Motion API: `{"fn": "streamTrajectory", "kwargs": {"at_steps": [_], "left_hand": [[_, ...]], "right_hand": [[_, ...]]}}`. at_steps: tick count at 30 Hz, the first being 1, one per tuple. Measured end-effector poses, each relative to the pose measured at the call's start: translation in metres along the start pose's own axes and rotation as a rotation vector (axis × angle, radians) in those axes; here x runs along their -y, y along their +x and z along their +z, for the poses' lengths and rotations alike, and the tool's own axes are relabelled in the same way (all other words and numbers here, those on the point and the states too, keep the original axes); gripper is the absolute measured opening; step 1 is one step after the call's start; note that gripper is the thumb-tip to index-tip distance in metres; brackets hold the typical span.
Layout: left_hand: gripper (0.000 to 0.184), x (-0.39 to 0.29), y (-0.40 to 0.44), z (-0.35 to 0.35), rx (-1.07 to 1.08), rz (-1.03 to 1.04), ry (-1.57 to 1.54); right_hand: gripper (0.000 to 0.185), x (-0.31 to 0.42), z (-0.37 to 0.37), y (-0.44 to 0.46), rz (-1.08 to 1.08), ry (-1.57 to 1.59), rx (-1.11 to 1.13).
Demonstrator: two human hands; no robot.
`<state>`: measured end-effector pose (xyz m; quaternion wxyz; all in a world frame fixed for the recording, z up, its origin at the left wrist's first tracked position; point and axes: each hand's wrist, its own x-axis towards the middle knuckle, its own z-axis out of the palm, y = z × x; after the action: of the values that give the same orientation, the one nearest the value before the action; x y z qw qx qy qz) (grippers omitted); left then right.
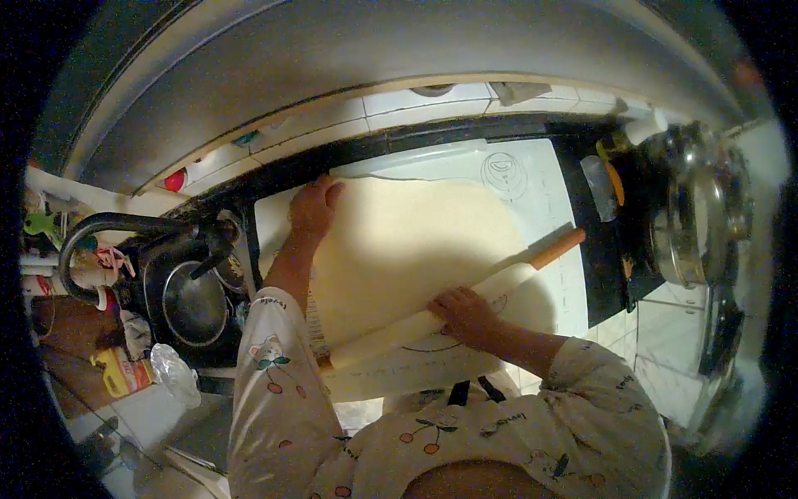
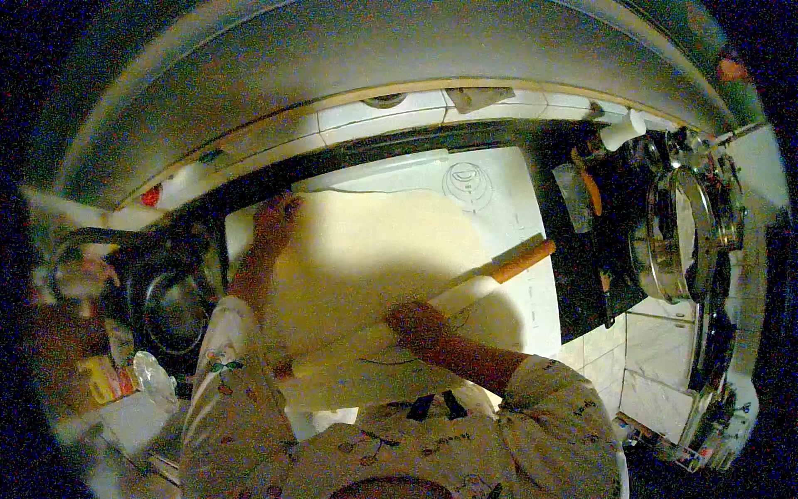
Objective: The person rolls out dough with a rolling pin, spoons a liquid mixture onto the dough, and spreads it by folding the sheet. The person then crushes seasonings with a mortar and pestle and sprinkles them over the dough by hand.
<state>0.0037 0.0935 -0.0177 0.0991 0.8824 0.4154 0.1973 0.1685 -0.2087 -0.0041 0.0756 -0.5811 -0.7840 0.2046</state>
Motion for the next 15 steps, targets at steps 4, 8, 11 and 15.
{"fn": "streamTrajectory", "kwargs": {"at_steps": [4, 8, 11, 15], "left_hand": [[0.028, 0.031, 0.004, 0.002, -0.089, 0.098, 0.189], [0.028, 0.033, 0.001, -0.002, -0.033, -0.017, 0.245], [0.023, 0.037, -0.011, 0.003, -0.058, -0.034, 0.189], [0.024, 0.046, -0.02, 0.009, -0.073, -0.148, 0.242]], "right_hand": [[0.041, 0.007, -0.009, -0.002, -0.02, -0.111, -0.017], [0.042, -0.005, 0.005, 0.005, -0.076, -0.087, -0.216], [0.039, 0.007, -0.008, -0.002, -0.012, -0.078, -0.137], [0.041, 0.024, -0.004, -0.046, 0.147, 0.058, 0.196]]}}
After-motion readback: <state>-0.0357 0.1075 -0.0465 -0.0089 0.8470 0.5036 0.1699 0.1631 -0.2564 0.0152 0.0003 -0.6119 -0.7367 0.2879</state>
